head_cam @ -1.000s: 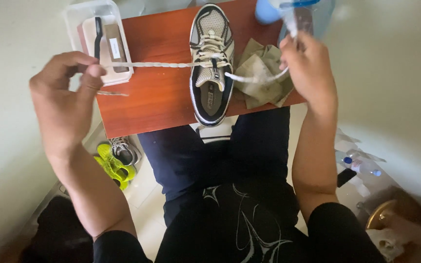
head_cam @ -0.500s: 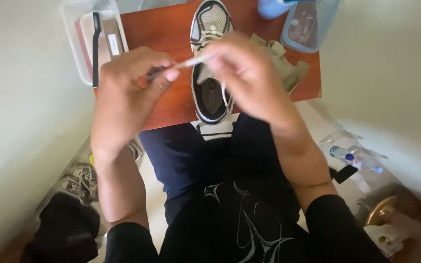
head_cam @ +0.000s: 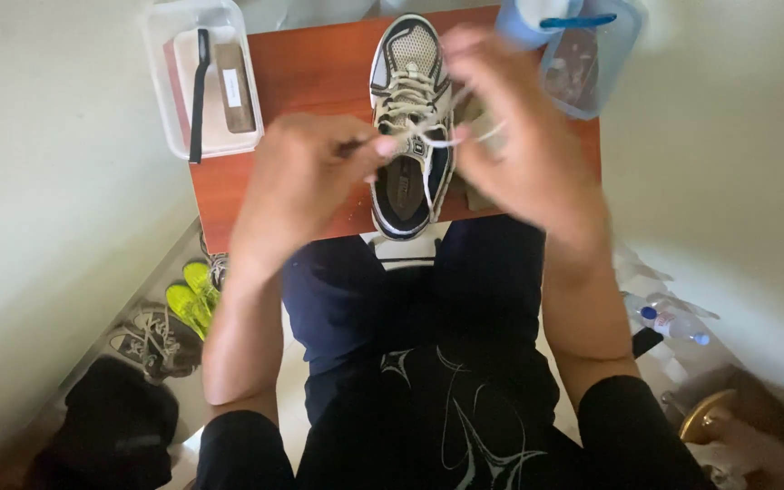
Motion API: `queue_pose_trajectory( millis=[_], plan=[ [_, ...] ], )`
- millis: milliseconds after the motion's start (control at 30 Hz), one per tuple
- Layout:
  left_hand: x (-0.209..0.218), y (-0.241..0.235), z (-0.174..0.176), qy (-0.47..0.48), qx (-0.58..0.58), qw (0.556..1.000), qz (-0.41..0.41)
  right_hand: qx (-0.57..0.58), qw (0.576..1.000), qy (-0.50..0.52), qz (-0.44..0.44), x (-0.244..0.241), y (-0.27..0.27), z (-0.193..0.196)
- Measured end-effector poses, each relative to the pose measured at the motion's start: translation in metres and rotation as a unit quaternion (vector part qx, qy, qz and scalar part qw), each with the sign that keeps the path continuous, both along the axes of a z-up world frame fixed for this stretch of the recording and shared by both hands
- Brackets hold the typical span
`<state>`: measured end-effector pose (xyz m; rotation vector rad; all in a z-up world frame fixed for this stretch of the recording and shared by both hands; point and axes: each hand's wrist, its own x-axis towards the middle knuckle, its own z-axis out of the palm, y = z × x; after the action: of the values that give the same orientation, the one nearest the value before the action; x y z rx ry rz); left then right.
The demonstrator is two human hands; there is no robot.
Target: The person laces a white and black sneaker placed on a wooden table. They thread the white laces through the eyelets, pull them tight, and tie a knot at the top.
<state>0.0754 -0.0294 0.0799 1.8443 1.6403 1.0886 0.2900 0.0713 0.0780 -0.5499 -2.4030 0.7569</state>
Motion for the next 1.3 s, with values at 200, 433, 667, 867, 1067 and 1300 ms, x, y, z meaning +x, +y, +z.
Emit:
queue_pose_trajectory(
  millis=[200,433,667,867,1067,1300],
  plan=[
    [0.014,0.01,0.002,-0.026,0.07,0.997,0.034,-0.041,0.995,0.041,0.083,-0.032,-0.01,-0.017],
    [0.006,0.003,-0.071,0.128,0.059,0.984,0.107,-0.01,1.0,0.017,-0.02,-0.014,0.013,-0.027],
    [0.025,-0.003,-0.116,0.203,0.055,0.963,0.168,-0.043,0.999,-0.021,0.014,-0.009,0.032,-0.035],
    [0.024,0.0,-0.106,0.305,0.115,0.927,0.183,-0.103,0.994,-0.014,0.027,-0.013,0.034,-0.036],
    [0.01,-0.019,-0.092,0.351,0.135,0.92,0.11,-0.046,0.996,-0.033,0.073,-0.025,0.036,-0.046],
    [0.016,-0.048,-0.084,0.321,0.145,0.935,0.049,-0.052,0.98,-0.122,0.149,-0.041,0.027,-0.051]
  ],
)
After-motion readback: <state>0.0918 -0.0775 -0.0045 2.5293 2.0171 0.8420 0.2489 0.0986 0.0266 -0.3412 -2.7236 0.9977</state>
